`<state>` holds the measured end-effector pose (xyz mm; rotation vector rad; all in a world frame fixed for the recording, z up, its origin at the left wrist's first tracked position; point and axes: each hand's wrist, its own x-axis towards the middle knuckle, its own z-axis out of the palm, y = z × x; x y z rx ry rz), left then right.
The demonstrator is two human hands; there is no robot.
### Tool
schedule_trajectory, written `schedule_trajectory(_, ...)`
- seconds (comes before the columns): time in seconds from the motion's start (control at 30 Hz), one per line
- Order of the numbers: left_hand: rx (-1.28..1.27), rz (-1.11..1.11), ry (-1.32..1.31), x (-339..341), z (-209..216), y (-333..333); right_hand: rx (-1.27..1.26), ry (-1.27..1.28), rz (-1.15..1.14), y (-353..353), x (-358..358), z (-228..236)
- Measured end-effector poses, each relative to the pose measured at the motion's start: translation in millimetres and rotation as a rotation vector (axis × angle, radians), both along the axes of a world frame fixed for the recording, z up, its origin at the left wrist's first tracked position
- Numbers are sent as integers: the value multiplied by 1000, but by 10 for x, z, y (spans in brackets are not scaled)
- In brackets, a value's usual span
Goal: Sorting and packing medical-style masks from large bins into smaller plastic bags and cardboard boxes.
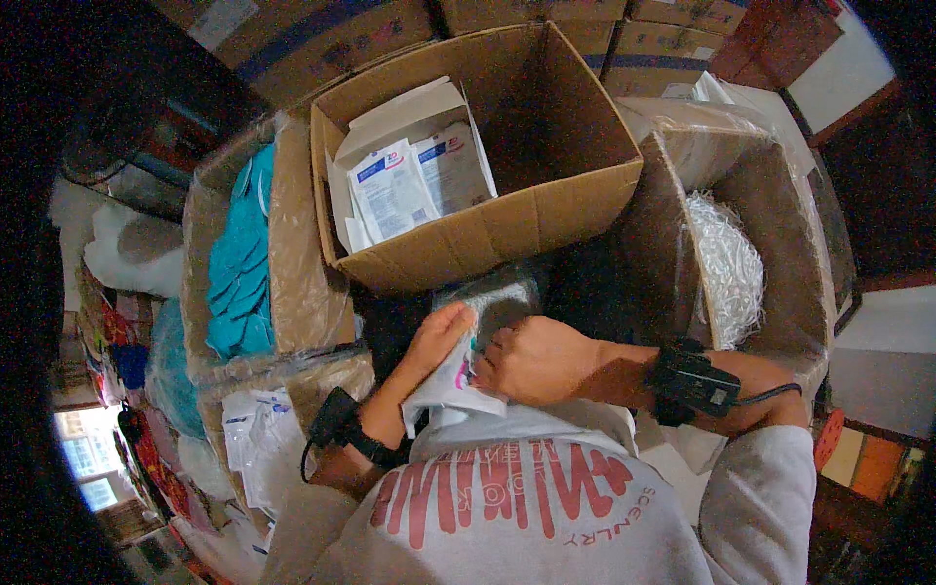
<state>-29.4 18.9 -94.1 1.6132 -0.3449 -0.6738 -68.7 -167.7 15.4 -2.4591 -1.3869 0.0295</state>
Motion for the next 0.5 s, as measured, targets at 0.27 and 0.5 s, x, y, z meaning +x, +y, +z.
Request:
schedule_trajectory(0.27,105,364,-246,486,122,96,215,-3,-244,-51,-190,239)
schedule_trajectory(0.5,289,369,-595,480,555,-19,146,167,-473,-192,-320,45)
